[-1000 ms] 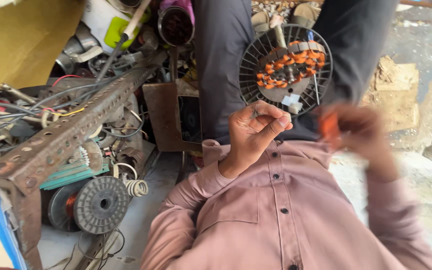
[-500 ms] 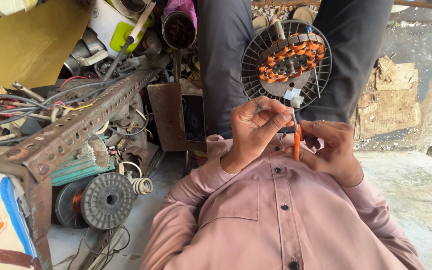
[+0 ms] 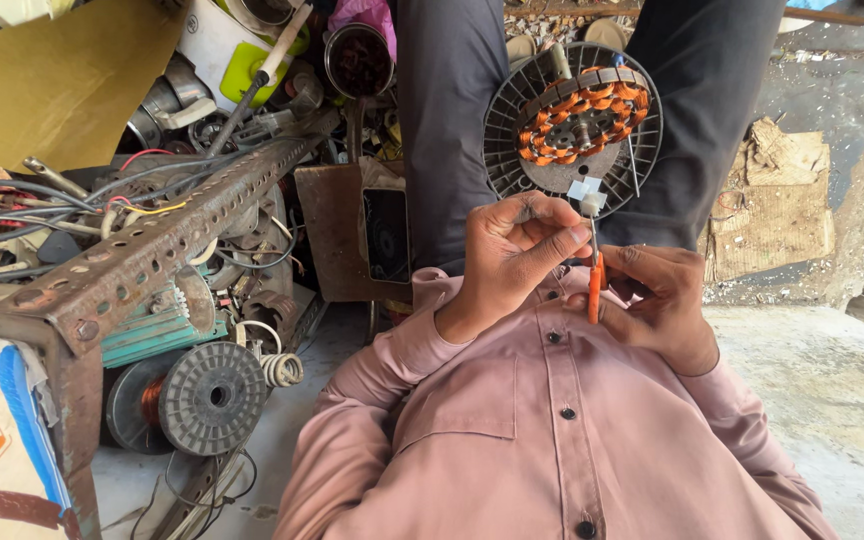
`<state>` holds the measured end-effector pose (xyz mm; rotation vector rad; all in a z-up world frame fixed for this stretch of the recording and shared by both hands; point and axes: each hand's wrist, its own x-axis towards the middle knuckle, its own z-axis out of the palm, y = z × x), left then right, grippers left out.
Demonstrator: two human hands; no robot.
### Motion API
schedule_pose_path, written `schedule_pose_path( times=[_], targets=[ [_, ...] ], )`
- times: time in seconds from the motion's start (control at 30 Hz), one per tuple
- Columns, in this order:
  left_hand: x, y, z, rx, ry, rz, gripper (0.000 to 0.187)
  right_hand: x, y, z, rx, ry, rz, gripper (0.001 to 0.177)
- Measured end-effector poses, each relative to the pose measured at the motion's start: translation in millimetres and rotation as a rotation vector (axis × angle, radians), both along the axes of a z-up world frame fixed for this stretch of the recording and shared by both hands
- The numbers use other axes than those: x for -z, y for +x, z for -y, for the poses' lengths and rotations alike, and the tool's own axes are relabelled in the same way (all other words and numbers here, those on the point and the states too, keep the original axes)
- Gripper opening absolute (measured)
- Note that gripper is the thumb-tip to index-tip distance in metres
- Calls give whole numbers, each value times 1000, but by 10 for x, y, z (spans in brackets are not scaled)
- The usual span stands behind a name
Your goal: The person sits on the floor and works on an electric motor rotor. They use a pair of scissors to cut a small white plastic piece and then insert it into the rotor's copper windings.
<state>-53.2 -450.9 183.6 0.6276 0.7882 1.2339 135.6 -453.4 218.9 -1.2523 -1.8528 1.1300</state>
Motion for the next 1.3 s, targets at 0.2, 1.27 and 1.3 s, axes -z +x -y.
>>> schedule_pose_path(
  times=[0.2,1.27,1.3],
  targets=[
    [83,-69,-41,16,79,-110,9,122,71,12,27,-28,-16,25],
    [523,123,-462,273,731,-1471,10,1160,703,-527,396,-54,-73,25],
    [522,121,-466,264,725,-1444,6,1132,697,-528,398,-21,-80,25]
  ],
)
